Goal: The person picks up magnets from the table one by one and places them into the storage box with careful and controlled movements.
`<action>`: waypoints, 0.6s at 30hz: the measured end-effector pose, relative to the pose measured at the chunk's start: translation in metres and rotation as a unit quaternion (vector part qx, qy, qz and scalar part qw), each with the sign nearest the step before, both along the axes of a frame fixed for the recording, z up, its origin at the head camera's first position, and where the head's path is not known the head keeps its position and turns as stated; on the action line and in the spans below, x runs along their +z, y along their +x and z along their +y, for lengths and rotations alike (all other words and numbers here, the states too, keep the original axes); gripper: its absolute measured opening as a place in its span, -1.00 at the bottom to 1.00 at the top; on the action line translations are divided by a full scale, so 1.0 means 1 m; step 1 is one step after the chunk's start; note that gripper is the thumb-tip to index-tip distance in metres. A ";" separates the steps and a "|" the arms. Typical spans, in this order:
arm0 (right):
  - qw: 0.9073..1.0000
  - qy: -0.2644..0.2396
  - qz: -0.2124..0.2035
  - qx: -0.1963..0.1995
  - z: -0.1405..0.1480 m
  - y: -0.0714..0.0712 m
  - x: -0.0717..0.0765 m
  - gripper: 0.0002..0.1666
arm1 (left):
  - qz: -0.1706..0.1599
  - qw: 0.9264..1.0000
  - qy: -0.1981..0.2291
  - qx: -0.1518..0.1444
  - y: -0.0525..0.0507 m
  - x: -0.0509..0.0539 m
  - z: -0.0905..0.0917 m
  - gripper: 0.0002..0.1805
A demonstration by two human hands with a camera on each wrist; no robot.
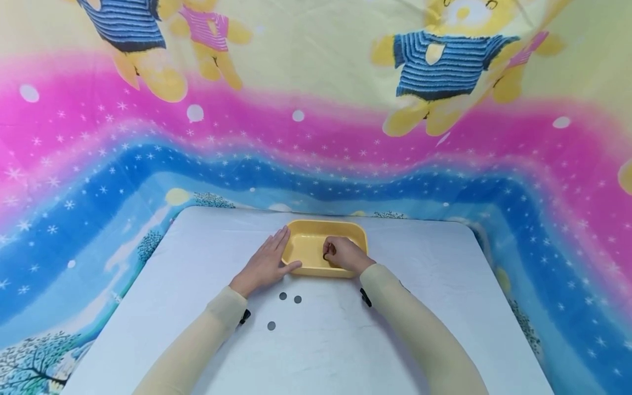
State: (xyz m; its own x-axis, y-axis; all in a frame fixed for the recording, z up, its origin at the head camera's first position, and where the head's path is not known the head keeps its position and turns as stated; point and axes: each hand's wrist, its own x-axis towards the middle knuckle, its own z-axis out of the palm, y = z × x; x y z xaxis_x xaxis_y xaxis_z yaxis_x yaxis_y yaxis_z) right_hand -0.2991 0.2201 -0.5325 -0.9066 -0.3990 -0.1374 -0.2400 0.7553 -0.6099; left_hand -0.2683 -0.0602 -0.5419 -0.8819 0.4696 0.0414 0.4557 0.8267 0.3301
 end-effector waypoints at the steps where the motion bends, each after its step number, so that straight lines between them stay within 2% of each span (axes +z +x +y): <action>1: 1.000 0.001 0.001 0.002 0.000 0.000 0.000 -0.95 | 0.000 1.000 0.000 0.000 0.000 0.000 0.000 0.22; 18: 1.000 0.012 0.019 0.001 -0.001 0.001 0.002 -0.94 | 0.002 1.000 -0.003 -0.004 -0.001 0.000 -0.001 0.22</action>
